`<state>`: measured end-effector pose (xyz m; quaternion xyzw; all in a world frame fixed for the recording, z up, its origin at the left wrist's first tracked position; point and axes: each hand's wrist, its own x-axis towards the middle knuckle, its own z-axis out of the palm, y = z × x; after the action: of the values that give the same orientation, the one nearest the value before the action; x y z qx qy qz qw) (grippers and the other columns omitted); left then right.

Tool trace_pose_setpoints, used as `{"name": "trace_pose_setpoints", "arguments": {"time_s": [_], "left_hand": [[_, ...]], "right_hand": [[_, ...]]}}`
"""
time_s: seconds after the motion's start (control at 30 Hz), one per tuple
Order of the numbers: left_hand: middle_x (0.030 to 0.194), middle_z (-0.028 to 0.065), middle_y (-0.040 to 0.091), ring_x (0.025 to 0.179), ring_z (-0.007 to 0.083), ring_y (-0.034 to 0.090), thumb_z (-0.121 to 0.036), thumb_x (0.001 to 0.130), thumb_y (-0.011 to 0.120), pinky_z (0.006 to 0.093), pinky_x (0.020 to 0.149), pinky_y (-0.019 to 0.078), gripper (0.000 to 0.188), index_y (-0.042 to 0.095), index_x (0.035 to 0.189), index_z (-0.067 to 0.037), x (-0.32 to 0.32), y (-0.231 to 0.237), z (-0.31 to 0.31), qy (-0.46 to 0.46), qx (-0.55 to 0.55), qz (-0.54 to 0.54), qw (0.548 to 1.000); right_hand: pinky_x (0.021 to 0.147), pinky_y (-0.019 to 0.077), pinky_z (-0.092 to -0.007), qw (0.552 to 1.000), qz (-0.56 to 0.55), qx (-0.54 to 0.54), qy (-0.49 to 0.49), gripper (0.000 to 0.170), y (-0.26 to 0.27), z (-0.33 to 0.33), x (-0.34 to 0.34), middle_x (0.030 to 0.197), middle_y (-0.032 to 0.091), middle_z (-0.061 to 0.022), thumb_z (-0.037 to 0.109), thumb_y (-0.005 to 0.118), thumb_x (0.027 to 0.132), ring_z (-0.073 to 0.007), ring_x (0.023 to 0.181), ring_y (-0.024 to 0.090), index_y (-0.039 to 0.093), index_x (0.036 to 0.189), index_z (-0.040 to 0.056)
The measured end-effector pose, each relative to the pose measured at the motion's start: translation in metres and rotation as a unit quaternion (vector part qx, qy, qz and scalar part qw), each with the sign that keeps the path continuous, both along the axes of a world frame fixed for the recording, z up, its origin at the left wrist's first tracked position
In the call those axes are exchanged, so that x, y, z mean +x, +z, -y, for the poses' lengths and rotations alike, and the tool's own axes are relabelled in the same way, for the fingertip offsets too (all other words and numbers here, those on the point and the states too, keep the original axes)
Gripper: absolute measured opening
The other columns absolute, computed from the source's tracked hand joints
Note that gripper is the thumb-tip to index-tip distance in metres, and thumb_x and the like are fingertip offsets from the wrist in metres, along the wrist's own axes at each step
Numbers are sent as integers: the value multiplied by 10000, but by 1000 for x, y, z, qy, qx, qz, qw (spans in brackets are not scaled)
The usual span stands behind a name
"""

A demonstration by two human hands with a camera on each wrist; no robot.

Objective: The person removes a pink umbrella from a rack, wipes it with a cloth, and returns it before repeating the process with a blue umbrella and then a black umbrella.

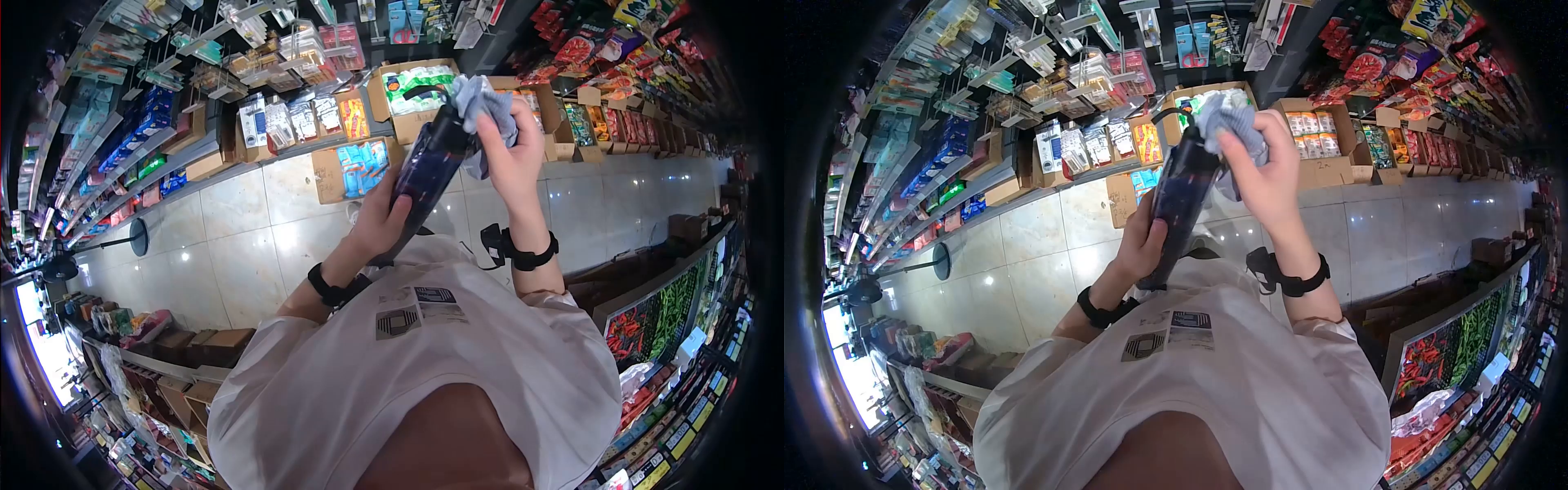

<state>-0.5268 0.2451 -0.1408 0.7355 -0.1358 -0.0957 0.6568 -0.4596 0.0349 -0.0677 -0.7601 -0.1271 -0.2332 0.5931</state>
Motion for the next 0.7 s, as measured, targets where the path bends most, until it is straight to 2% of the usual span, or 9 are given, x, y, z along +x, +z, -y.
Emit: {"name": "trace_pose_setpoints", "arguments": {"time_s": [0.03, 0.13, 0.2, 0.3, 0.33, 0.43, 0.47, 0.57, 0.7], "left_hand": [[1126, 279, 585, 1039, 425, 585, -237, 893, 487, 401, 915, 443, 548, 372, 1329, 73, 0, 0, -1, -2, -14, -6, 1000], [1119, 292, 590, 1035, 426, 591, -286, 884, 485, 407, 914, 447, 592, 370, 1324, 94, -2, -1, -5, -21, 9, 124, 992], [1123, 291, 590, 1036, 425, 591, -300, 884, 484, 411, 914, 448, 599, 375, 1322, 95, -3, -7, -4, -7, -7, 119, 993], [1123, 285, 592, 1026, 425, 594, -310, 885, 484, 413, 910, 451, 602, 384, 1317, 96, -3, -6, -5, 2, -15, 104, 995], [1122, 282, 593, 1021, 425, 595, -312, 885, 485, 414, 908, 452, 601, 387, 1314, 97, -1, -3, -4, 3, -16, 99, 995], [1099, 275, 602, 1017, 421, 598, -294, 886, 493, 418, 907, 453, 581, 397, 1319, 81, 0, -1, -5, -9, -13, 108, 994], [1090, 273, 602, 1005, 424, 599, -279, 884, 498, 417, 896, 459, 568, 402, 1324, 68, 0, 2, -5, -23, 7, 116, 993], [1067, 260, 602, 967, 426, 601, -237, 874, 525, 416, 857, 475, 543, 420, 1339, 22, -1, 11, -5, -59, 60, 134, 987], [1016, 211, 598, 895, 406, 601, -233, 839, 617, 423, 788, 491, 575, 445, 1355, -47, 2, 19, -8, -57, 140, 173, 973]], "right_hand": [[705, 434, -243, 1000, -14, 11, -19, 193, -9, 1, 5, 868, 567, -47, 58, 725, 792, -111, 793, 539, 609, 933, -4], [707, 437, -221, 992, -84, 92, -27, 178, -17, 4, 5, 871, 604, -16, 78, 709, 825, -78, 779, 541, 610, 955, 6], [716, 442, -199, 981, -119, 153, -14, 159, -12, 6, 2, 880, 641, 11, 97, 694, 852, -51, 773, 558, 616, 966, 19], [719, 448, -201, 953, -157, 260, 25, 152, 8, 9, -7, 888, 639, 9, 85, 690, 849, -54, 790, 569, 620, 964, 15], [723, 453, -203, 952, -149, 264, 52, 125, 15, 12, -10, 893, 642, 5, 73, 679, 854, -51, 799, 577, 627, 951, 14], [716, 449, -197, 975, -112, 158, 109, 96, 20, 21, -15, 893, 639, 7, 58, 666, 863, -44, 793, 571, 627, 944, 25], [715, 446, -199, 980, -91, 88, 153, 90, 23, 22, -15, 884, 635, 15, 56, 675, 858, -34, 795, 560, 626, 930, 34], [710, 445, -200, 959, -201, 156, 124, 108, 28, 11, -18, 870, 630, 20, 73, 693, 850, -25, 795, 550, 625, 926, 38], [701, 444, -194, 970, -206, 82, 94, 127, 19, 21, -10, 862, 633, 19, 107, 697, 860, -26, 787, 554, 632, 939, 32]]}}
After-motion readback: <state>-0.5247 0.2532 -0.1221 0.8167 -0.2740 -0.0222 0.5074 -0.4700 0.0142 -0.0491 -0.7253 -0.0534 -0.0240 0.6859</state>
